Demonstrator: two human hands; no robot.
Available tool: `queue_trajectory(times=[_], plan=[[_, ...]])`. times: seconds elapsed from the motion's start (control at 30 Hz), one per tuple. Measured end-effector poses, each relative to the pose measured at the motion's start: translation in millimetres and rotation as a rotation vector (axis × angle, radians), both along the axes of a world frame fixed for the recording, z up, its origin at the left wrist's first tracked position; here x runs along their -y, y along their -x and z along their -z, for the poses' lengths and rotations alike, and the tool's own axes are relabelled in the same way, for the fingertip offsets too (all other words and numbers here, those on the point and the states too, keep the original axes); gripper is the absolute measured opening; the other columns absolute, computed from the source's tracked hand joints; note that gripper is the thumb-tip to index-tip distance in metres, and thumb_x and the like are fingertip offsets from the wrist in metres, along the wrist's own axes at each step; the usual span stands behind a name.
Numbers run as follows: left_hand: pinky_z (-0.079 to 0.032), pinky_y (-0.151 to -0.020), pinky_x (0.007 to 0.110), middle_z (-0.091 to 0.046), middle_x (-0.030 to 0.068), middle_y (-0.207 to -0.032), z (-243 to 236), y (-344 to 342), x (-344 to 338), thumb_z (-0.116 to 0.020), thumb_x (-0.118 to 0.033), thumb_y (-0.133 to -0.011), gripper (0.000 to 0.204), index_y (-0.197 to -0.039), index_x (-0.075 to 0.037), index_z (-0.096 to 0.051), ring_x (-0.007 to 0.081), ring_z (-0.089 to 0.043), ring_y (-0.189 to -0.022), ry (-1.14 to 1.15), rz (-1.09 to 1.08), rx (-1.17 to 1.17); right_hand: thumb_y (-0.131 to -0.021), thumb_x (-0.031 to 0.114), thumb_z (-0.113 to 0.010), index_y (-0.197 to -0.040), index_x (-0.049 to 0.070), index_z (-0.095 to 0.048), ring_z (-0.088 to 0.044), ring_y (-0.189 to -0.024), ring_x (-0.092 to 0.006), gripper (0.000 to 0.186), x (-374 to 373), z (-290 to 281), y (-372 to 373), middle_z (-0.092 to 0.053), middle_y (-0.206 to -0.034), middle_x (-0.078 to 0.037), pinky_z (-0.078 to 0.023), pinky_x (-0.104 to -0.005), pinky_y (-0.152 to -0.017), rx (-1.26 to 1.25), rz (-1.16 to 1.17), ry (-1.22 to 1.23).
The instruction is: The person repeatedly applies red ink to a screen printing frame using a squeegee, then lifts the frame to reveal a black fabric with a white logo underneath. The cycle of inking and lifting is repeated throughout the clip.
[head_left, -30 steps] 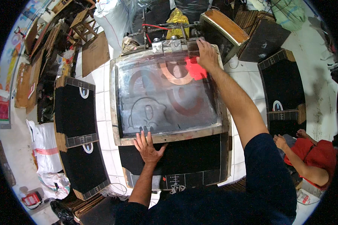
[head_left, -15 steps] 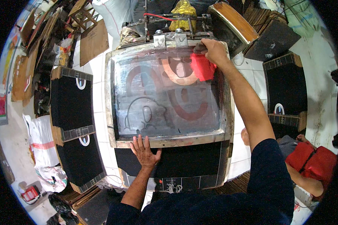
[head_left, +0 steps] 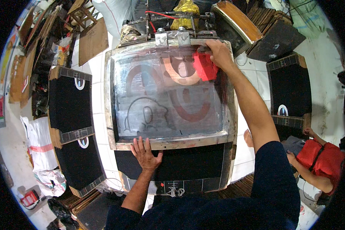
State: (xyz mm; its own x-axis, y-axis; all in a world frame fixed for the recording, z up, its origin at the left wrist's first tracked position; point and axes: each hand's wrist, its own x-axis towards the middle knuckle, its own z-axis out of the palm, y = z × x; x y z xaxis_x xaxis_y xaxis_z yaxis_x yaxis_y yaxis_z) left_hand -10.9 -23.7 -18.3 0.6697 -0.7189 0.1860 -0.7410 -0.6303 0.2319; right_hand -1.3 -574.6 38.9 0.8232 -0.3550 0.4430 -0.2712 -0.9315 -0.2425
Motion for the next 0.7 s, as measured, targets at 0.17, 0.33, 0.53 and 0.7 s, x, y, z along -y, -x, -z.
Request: queue_trajectory(times=[0.17, 0.33, 0.53, 0.7], plan=[[-0.009, -0.125, 0.063, -0.033, 0.0178, -0.162, -1, 1, 0, -0.078, -0.051, -0.078, 0.094, -0.154, -0.013, -0.038, 0.042, -0.021, -0.155, -0.011, -0.004, 0.008, -0.069, -0.004, -0.072, -0.108, 0.007, -0.064, -0.065, -0.102, -0.039, 0.041, -16, 0, 20, -0.068, -0.102, -0.014, -0.053, -0.0519, -0.088, -0.167, -0.007, -0.034], [-0.011, -0.124, 0.064, -0.034, 0.0201, -0.16, 0, 2, -1, -0.073, -0.052, -0.082, 0.088, -0.151, -0.007, -0.042, 0.0434, -0.023, -0.154, -0.018, -0.001, 0.011, -0.066, -0.004, -0.075, -0.109, 0.009, -0.064, -0.066, -0.1, -0.039, 0.046, -13, -7, 35, -0.07, -0.103, -0.015, -0.053, -0.0519, -0.084, -0.223, -0.116, -0.134], [-0.011, -0.124, 0.064, -0.033, 0.0199, -0.162, -1, 1, -1, -0.075, -0.052, -0.081, 0.091, -0.153, -0.008, -0.04, 0.0424, -0.022, -0.155, -0.041, 0.005, -0.003, -0.073, -0.001, -0.071, -0.114, 0.009, -0.065, -0.067, -0.097, -0.0406, 0.043, 13, 13, -2, -0.07, -0.102, -0.017, -0.055, -0.0514, -0.082, -0.082, 0.077, 0.051], [-0.011, -0.124, 0.064, -0.034, 0.0196, -0.161, 0, 1, -2, -0.076, -0.05, -0.08, 0.091, -0.153, -0.009, -0.041, 0.0426, -0.022, -0.154, -0.051, -0.003, -0.006, -0.072, -0.003, -0.068, -0.114, 0.007, -0.06, -0.063, -0.095, -0.0406, 0.044, -33, 13, 42, -0.065, -0.099, -0.016, -0.052, -0.0535, -0.08, -0.086, 0.012, 0.015]])
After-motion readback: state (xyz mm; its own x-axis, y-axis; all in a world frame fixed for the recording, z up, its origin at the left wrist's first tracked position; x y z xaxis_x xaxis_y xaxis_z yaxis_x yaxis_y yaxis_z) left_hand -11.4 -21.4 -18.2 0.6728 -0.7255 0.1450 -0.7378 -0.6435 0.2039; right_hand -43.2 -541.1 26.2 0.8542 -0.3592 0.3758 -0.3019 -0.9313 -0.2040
